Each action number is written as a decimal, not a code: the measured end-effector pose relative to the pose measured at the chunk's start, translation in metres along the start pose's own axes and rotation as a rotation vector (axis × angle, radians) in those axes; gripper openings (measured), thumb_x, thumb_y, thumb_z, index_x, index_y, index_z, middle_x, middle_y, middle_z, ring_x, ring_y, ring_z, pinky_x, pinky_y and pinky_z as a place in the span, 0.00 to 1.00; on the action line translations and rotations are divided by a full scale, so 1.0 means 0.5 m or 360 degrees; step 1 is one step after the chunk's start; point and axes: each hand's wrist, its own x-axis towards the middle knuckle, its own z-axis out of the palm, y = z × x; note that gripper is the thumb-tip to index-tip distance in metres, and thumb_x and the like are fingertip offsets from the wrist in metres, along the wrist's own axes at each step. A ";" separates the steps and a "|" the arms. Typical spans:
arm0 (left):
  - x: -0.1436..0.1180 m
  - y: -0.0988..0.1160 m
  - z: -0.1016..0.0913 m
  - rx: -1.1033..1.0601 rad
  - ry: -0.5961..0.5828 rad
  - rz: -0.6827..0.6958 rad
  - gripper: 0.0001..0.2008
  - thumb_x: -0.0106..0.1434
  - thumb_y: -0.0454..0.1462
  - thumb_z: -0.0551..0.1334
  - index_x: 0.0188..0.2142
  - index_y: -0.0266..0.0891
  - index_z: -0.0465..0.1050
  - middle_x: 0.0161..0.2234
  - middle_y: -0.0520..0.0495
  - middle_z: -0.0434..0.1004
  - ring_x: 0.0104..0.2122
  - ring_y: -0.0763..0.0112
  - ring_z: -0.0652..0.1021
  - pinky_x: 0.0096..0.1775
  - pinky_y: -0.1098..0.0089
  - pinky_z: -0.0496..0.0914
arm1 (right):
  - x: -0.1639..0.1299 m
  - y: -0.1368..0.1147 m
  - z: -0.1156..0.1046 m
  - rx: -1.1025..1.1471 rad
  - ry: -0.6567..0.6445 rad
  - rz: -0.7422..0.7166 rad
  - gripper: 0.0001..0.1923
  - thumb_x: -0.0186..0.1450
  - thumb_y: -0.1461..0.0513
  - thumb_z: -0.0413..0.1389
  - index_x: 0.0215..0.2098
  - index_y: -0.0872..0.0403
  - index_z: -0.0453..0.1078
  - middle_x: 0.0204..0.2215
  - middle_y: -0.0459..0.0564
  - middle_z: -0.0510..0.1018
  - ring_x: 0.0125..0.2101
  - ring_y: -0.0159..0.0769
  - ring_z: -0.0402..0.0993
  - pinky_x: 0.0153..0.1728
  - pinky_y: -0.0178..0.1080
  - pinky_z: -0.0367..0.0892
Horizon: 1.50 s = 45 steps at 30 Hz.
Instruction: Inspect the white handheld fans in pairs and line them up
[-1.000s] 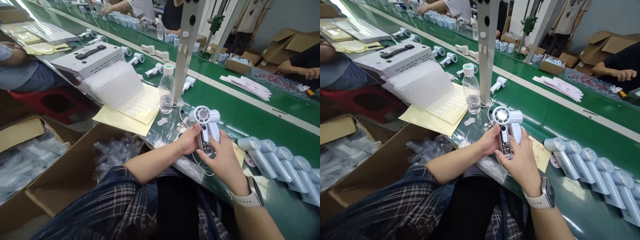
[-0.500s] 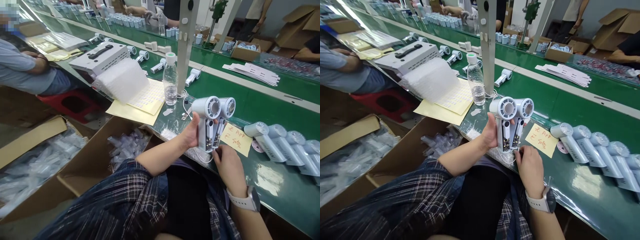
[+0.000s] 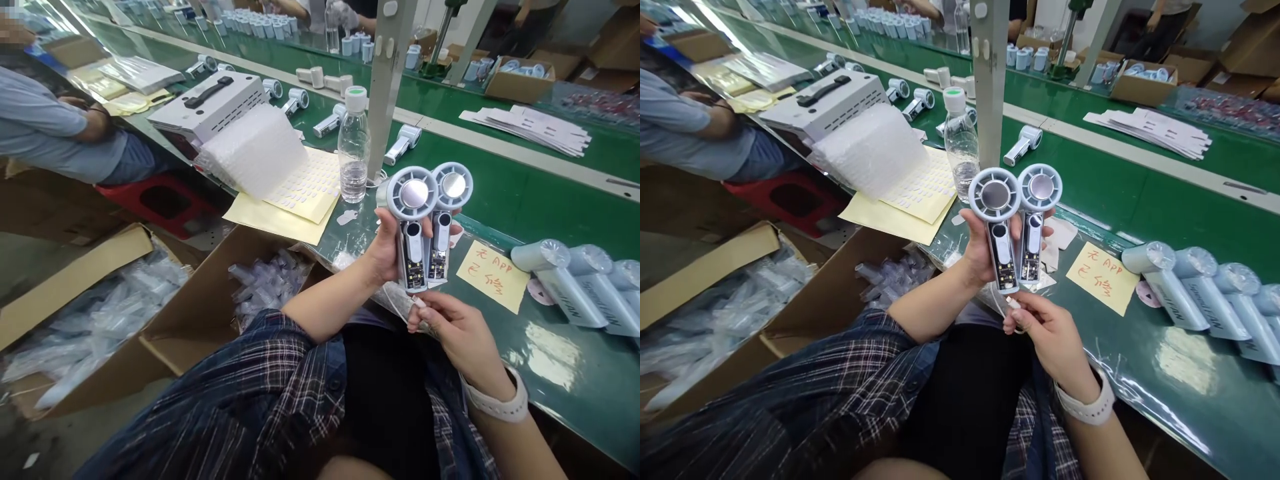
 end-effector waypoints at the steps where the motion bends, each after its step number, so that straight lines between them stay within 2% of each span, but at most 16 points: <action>1: 0.000 0.001 0.001 -0.0002 -0.0002 -0.0004 0.41 0.40 0.74 0.70 0.25 0.37 0.76 0.51 0.39 0.83 0.47 0.56 0.84 0.44 0.64 0.80 | 0.004 -0.004 0.009 0.0032 0.0045 -0.0030 0.20 0.65 0.45 0.68 0.38 0.54 0.78 0.22 0.48 0.81 0.22 0.38 0.79 0.27 0.39 0.77; 6: 0.001 0.007 -0.006 0.0040 0.0043 0.0010 0.42 0.39 0.76 0.68 0.24 0.38 0.75 0.52 0.39 0.82 0.47 0.57 0.84 0.43 0.63 0.80 | 0.018 0.005 0.049 -0.0002 0.0316 -0.0225 0.18 0.70 0.48 0.65 0.34 0.52 0.73 0.20 0.44 0.79 0.22 0.34 0.79 0.29 0.36 0.76; 9: 0.000 0.001 -0.015 0.0174 0.0082 0.0104 0.43 0.39 0.77 0.66 0.24 0.38 0.75 0.48 0.37 0.83 0.50 0.51 0.83 0.44 0.61 0.80 | 0.014 0.011 0.068 0.0022 0.0405 -0.0197 0.17 0.74 0.49 0.61 0.33 0.51 0.70 0.18 0.41 0.75 0.20 0.31 0.76 0.27 0.33 0.73; 12: -0.002 -0.008 -0.017 0.0234 0.0121 0.0144 0.44 0.37 0.78 0.65 0.23 0.38 0.75 0.46 0.35 0.84 0.52 0.46 0.82 0.46 0.57 0.80 | 0.013 0.009 0.076 0.0190 0.0327 -0.0126 0.18 0.75 0.51 0.60 0.31 0.51 0.67 0.16 0.38 0.70 0.17 0.29 0.70 0.24 0.33 0.70; 14: -0.004 -0.011 -0.016 0.0238 0.0126 0.0140 0.44 0.36 0.78 0.65 0.23 0.38 0.76 0.46 0.35 0.84 0.53 0.46 0.82 0.47 0.57 0.80 | 0.015 0.006 0.074 0.0269 0.0278 -0.0145 0.17 0.75 0.51 0.60 0.32 0.50 0.66 0.16 0.37 0.70 0.17 0.31 0.70 0.25 0.35 0.71; 17: -0.006 -0.007 -0.014 0.0143 0.0134 0.0104 0.44 0.36 0.77 0.67 0.22 0.37 0.76 0.49 0.37 0.84 0.50 0.52 0.83 0.45 0.62 0.79 | 0.018 0.003 0.061 -0.0083 0.0285 -0.0267 0.14 0.75 0.51 0.58 0.35 0.50 0.70 0.22 0.41 0.74 0.22 0.33 0.73 0.27 0.35 0.69; 20: -0.009 -0.002 -0.011 -0.0063 0.0154 0.0035 0.43 0.40 0.77 0.66 0.23 0.37 0.75 0.54 0.38 0.82 0.46 0.60 0.83 0.42 0.65 0.79 | 0.017 0.009 0.049 -0.0487 0.0259 -0.0408 0.14 0.76 0.53 0.57 0.34 0.50 0.71 0.23 0.41 0.72 0.23 0.31 0.68 0.26 0.34 0.63; 23: -0.012 0.000 -0.005 -0.0163 0.0170 -0.0032 0.43 0.43 0.76 0.65 0.23 0.36 0.75 0.53 0.38 0.82 0.44 0.63 0.83 0.41 0.66 0.79 | 0.013 0.020 0.046 -0.0474 0.0250 -0.0518 0.13 0.77 0.56 0.55 0.35 0.50 0.71 0.24 0.41 0.71 0.24 0.31 0.66 0.29 0.34 0.63; 27: -0.012 0.004 0.003 -0.0176 0.0196 -0.0052 0.43 0.35 0.75 0.69 0.22 0.36 0.72 0.52 0.41 0.82 0.44 0.63 0.83 0.42 0.65 0.80 | 0.011 0.022 0.051 -0.0455 0.0257 -0.0624 0.13 0.77 0.59 0.55 0.33 0.50 0.69 0.26 0.41 0.71 0.26 0.31 0.66 0.32 0.35 0.64; 30: -0.012 0.010 0.005 -0.0240 0.0225 -0.0035 0.43 0.34 0.75 0.70 0.22 0.37 0.71 0.49 0.41 0.82 0.42 0.62 0.83 0.40 0.65 0.79 | 0.014 0.012 0.052 -0.0520 0.0229 -0.0740 0.14 0.75 0.60 0.56 0.30 0.51 0.68 0.32 0.45 0.76 0.34 0.35 0.73 0.38 0.37 0.66; 32: -0.013 0.014 0.004 -0.0222 0.0263 -0.0024 0.43 0.35 0.77 0.68 0.22 0.38 0.69 0.49 0.41 0.82 0.42 0.61 0.83 0.40 0.64 0.79 | 0.016 0.007 0.053 -0.0520 0.0292 -0.0707 0.13 0.75 0.59 0.57 0.31 0.51 0.70 0.34 0.47 0.78 0.36 0.37 0.75 0.39 0.38 0.67; 35: -0.018 0.016 -0.002 -0.0084 0.0272 -0.0028 0.45 0.34 0.79 0.65 0.21 0.38 0.67 0.50 0.40 0.82 0.43 0.58 0.84 0.42 0.62 0.79 | 0.016 0.009 0.057 -0.0369 0.0461 -0.0483 0.11 0.75 0.56 0.59 0.34 0.50 0.74 0.27 0.45 0.77 0.28 0.35 0.73 0.32 0.37 0.67; 40: -0.022 0.007 -0.016 0.0229 0.0141 0.0118 0.48 0.29 0.82 0.59 0.17 0.39 0.68 0.45 0.37 0.83 0.43 0.51 0.84 0.38 0.62 0.79 | 0.011 0.019 0.059 -0.0023 0.0506 -0.0243 0.19 0.75 0.51 0.60 0.29 0.51 0.70 0.18 0.42 0.71 0.22 0.32 0.69 0.28 0.35 0.65; 43: -0.024 0.003 -0.019 0.0252 0.0116 0.0169 0.47 0.34 0.82 0.58 0.19 0.39 0.71 0.46 0.37 0.83 0.43 0.51 0.85 0.38 0.61 0.79 | 0.009 0.017 0.045 -0.0126 0.0425 -0.0184 0.20 0.74 0.49 0.60 0.29 0.52 0.71 0.18 0.43 0.73 0.22 0.32 0.69 0.28 0.36 0.66; 45: -0.025 0.002 -0.019 0.0218 0.0101 0.0198 0.46 0.37 0.81 0.60 0.20 0.39 0.73 0.48 0.38 0.83 0.42 0.54 0.85 0.39 0.61 0.79 | 0.009 0.015 0.036 -0.0252 0.0475 -0.0177 0.18 0.73 0.49 0.62 0.32 0.52 0.74 0.19 0.43 0.74 0.23 0.33 0.70 0.29 0.36 0.66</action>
